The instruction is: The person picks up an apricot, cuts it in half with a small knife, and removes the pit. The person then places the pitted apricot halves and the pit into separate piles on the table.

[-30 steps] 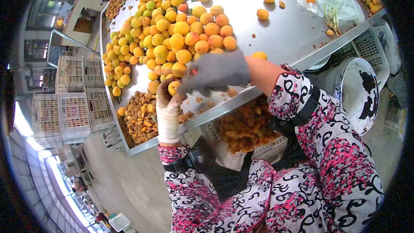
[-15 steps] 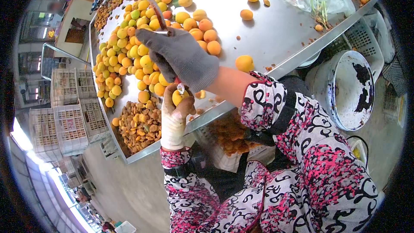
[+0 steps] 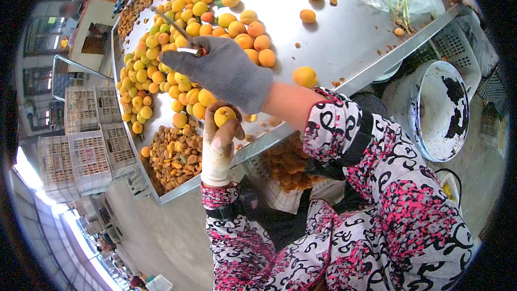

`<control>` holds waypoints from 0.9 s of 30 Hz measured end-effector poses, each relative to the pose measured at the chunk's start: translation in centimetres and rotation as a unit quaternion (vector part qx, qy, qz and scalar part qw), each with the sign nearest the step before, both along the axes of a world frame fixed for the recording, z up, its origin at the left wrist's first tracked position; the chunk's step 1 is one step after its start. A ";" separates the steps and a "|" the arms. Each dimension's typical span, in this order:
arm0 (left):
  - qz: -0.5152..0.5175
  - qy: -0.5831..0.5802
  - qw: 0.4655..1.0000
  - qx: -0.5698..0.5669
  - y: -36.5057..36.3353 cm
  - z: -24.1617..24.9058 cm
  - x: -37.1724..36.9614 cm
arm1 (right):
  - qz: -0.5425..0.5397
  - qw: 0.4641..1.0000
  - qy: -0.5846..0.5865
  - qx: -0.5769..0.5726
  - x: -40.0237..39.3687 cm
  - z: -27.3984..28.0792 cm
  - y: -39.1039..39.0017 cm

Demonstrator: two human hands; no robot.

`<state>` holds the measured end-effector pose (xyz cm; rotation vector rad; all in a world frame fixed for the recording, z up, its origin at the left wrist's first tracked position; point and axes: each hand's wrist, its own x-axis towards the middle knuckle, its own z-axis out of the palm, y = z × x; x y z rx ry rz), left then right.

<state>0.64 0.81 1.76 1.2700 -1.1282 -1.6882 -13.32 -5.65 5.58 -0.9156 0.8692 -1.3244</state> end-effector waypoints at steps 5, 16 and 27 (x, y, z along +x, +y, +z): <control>0.013 0.013 0.994 -0.111 -0.9 -0.8 2.4 | 0.108 0.970 0.207 0.071 -0.4 -0.4 0.0; 0.044 0.135 0.988 -0.059 -0.4 0.1 3.4 | 0.120 0.896 0.312 -0.291 -0.4 -3.9 1.3; 0.071 0.094 0.991 -0.057 -0.1 0.2 4.0 | 0.154 0.863 0.364 -0.314 -0.6 -4.3 2.1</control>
